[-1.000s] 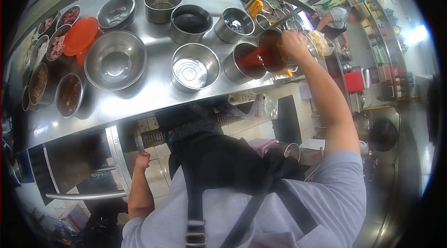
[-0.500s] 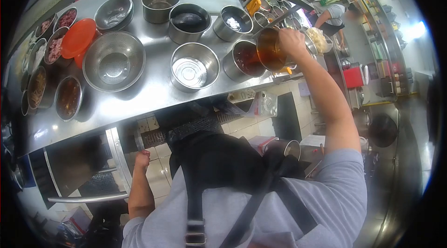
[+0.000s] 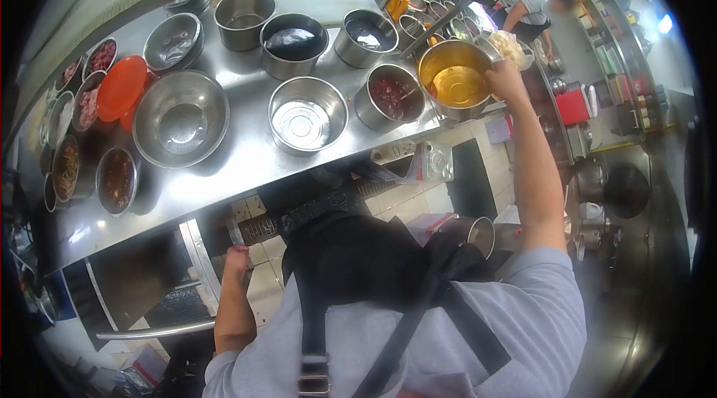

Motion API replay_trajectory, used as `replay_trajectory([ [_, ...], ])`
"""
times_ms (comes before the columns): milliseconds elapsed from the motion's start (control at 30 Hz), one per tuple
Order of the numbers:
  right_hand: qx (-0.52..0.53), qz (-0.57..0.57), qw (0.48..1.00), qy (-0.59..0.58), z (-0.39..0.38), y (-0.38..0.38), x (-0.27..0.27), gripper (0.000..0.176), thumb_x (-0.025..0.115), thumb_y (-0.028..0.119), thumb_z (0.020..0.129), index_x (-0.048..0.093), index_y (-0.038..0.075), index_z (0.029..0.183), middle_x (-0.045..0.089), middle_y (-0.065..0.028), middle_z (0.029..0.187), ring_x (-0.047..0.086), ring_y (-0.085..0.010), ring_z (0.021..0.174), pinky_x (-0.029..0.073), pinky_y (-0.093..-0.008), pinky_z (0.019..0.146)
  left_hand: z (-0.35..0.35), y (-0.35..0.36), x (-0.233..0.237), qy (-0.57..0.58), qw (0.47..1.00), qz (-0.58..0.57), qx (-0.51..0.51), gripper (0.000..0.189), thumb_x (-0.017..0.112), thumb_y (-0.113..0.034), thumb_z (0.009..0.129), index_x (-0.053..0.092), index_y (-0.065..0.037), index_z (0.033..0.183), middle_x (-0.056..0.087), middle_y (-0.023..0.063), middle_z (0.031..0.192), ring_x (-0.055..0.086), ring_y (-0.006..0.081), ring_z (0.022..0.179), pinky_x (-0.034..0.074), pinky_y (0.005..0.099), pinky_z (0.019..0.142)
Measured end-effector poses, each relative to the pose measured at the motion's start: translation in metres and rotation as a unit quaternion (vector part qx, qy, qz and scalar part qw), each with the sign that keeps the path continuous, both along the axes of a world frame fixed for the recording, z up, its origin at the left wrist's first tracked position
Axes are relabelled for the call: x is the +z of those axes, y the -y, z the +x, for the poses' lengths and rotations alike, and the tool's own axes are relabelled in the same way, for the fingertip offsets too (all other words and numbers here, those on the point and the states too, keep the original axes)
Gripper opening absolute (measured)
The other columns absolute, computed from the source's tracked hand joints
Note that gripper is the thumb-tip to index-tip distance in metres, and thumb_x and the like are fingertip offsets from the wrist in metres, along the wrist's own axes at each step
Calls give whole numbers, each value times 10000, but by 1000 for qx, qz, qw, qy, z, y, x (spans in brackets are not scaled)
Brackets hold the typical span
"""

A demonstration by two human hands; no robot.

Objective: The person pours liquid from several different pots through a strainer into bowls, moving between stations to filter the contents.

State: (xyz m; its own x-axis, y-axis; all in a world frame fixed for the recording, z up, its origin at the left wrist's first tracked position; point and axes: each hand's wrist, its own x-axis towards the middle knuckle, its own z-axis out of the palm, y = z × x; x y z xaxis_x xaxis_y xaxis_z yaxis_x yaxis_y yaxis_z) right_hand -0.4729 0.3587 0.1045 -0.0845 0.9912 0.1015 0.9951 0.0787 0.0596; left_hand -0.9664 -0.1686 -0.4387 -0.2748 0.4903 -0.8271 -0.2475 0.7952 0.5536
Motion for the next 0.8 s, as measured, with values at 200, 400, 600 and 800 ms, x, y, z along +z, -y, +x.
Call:
replay_trajectory([
  [200,-76,-42,937,-337,41,15,-29,219,576,150,787,657,-52,812,619,-155,673,605,-231,533,487,-363,495,-7,-32,42,-43,995,-3,-89,209,525,1,771,645,-42,937,617,62,725,555,178,546,426,359,444],
  [400,-107,-87,856,-498,38,25,-52,106,578,99,808,613,-2,808,553,-52,651,516,-142,480,446,-306,418,-22,-66,53,-38,994,6,-104,207,549,-8,772,643,-35,954,633,77,752,623,194,620,474,360,480],
  [600,-136,-96,756,-633,32,42,-81,120,584,61,795,633,3,887,606,-53,760,600,-163,627,527,-331,531,21,-124,146,-60,985,-12,-163,154,580,-32,815,638,-39,958,653,60,821,635,168,645,479,314,502],
  [800,-99,-68,644,-756,94,108,-104,131,562,67,844,644,-12,908,646,-49,809,630,-140,699,523,-292,615,85,-194,183,-1,959,31,-280,97,587,-85,898,642,-50,970,667,42,841,630,119,662,490,263,558],
])
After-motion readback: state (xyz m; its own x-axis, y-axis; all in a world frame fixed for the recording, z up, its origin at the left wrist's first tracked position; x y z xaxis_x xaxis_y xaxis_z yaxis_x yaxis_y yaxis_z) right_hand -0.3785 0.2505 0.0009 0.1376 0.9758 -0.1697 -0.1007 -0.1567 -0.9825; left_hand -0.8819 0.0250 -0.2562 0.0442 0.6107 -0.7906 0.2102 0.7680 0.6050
